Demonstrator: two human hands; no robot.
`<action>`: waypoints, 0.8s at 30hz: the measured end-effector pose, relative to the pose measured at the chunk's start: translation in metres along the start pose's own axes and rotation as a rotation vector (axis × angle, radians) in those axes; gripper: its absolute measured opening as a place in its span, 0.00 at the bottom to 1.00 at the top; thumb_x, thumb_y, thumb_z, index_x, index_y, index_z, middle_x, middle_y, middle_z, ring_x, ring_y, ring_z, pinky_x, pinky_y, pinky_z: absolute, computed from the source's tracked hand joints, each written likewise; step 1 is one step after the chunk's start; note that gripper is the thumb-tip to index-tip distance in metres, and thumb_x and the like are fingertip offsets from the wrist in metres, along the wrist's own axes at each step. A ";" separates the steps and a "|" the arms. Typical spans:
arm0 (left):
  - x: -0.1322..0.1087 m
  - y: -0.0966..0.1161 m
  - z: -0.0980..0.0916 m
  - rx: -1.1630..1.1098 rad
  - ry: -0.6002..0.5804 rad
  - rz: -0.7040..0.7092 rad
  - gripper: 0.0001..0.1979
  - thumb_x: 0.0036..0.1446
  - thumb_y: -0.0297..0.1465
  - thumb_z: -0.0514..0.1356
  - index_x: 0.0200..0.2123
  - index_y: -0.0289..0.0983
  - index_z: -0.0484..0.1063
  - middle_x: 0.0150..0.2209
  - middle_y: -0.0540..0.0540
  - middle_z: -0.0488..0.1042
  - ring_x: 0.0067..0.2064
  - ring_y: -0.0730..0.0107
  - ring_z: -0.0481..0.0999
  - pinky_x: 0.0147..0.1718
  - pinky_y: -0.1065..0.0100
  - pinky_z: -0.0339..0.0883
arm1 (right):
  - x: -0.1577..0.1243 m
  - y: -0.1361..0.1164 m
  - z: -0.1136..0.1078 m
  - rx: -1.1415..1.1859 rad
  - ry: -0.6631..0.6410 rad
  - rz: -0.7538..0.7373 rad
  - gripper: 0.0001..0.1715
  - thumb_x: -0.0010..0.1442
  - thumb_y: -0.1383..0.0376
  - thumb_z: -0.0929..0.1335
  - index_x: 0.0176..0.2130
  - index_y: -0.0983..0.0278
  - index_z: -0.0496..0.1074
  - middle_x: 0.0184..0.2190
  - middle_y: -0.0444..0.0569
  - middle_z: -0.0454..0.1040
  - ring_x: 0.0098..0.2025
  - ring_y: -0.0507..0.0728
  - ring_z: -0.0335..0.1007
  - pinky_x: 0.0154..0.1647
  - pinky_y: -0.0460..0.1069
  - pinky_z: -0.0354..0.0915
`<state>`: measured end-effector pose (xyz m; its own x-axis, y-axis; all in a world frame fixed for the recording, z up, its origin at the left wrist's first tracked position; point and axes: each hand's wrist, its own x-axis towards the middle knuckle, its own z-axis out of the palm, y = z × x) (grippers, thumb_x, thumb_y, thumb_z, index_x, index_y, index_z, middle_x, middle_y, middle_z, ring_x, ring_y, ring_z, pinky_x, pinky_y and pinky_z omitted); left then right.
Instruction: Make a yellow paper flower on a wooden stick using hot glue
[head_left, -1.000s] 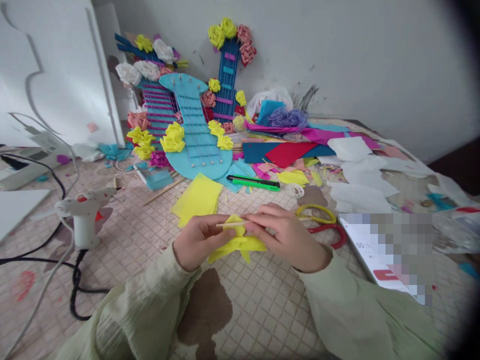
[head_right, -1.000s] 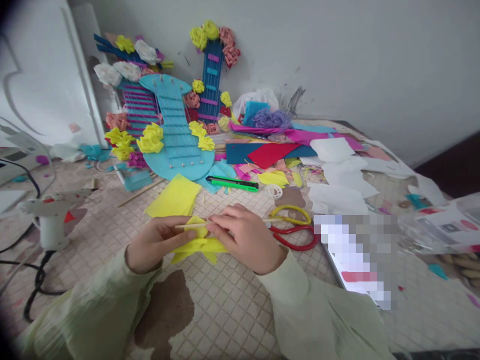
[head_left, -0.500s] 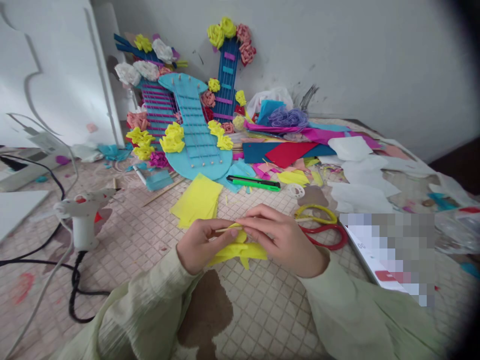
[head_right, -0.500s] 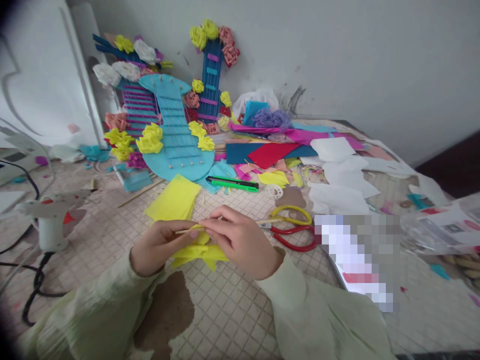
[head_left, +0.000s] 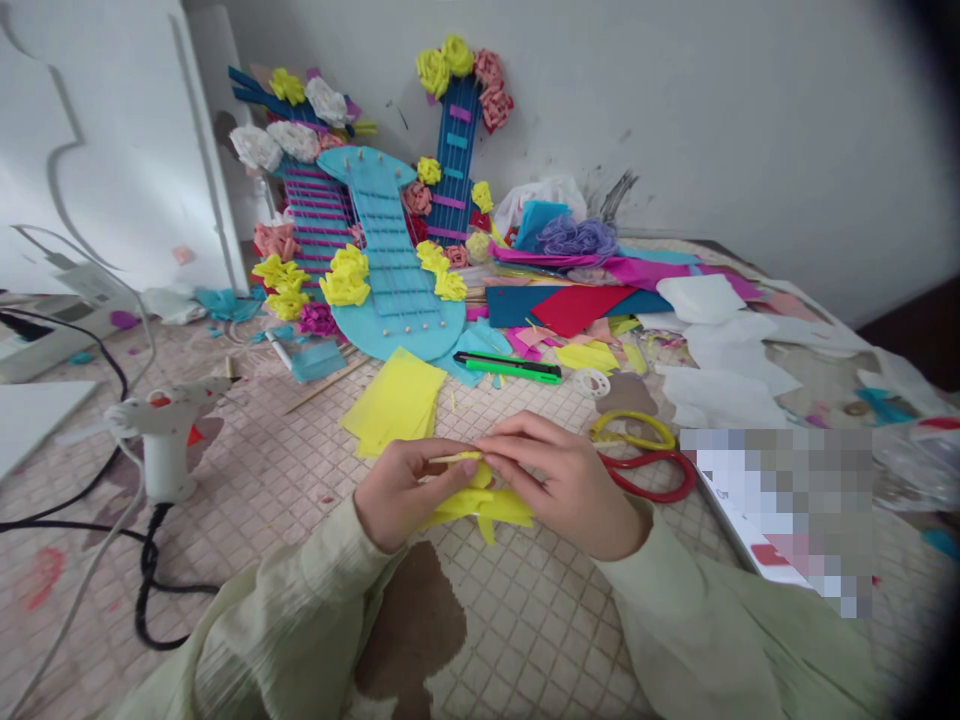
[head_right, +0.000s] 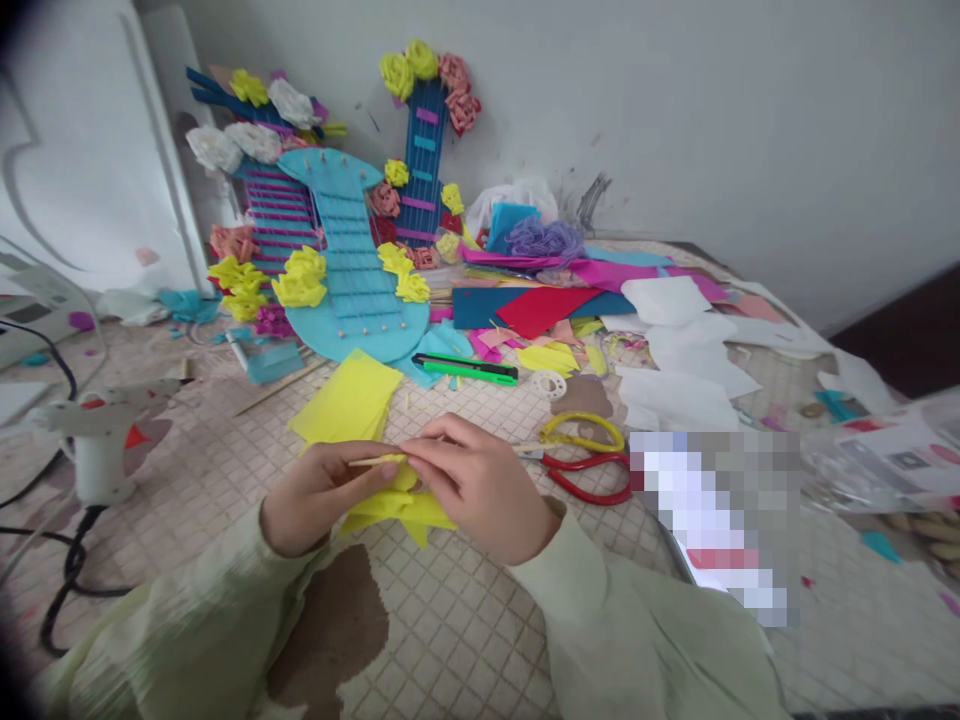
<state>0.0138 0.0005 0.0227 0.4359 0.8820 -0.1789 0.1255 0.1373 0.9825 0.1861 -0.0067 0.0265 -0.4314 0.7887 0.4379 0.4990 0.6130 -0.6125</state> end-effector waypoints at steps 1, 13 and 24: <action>0.000 0.000 0.000 0.013 -0.005 0.009 0.13 0.48 0.33 0.57 0.38 0.35 0.72 0.34 0.44 0.76 0.34 0.67 0.74 0.31 0.70 0.69 | 0.000 -0.001 0.000 0.016 0.009 0.020 0.13 0.56 0.67 0.60 0.40 0.63 0.69 0.34 0.48 0.69 0.36 0.51 0.65 0.35 0.47 0.64; -0.001 0.000 0.005 0.082 -0.005 0.058 0.14 0.47 0.31 0.58 0.39 0.34 0.71 0.35 0.44 0.76 0.38 0.64 0.74 0.34 0.68 0.69 | 0.001 0.000 0.004 0.002 0.062 0.094 0.10 0.55 0.63 0.63 0.36 0.64 0.70 0.31 0.48 0.70 0.31 0.50 0.65 0.30 0.45 0.63; 0.001 -0.004 0.008 -0.101 0.019 -0.089 0.18 0.43 0.31 0.60 0.40 0.31 0.67 0.29 0.44 0.76 0.30 0.68 0.75 0.26 0.72 0.68 | -0.001 0.001 0.009 -0.054 0.126 0.050 0.08 0.54 0.66 0.62 0.33 0.64 0.69 0.31 0.48 0.69 0.34 0.52 0.65 0.35 0.48 0.63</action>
<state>0.0210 -0.0024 0.0185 0.4103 0.8725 -0.2653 0.0718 0.2591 0.9632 0.1800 -0.0070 0.0196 -0.3093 0.8158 0.4887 0.5585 0.5718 -0.6010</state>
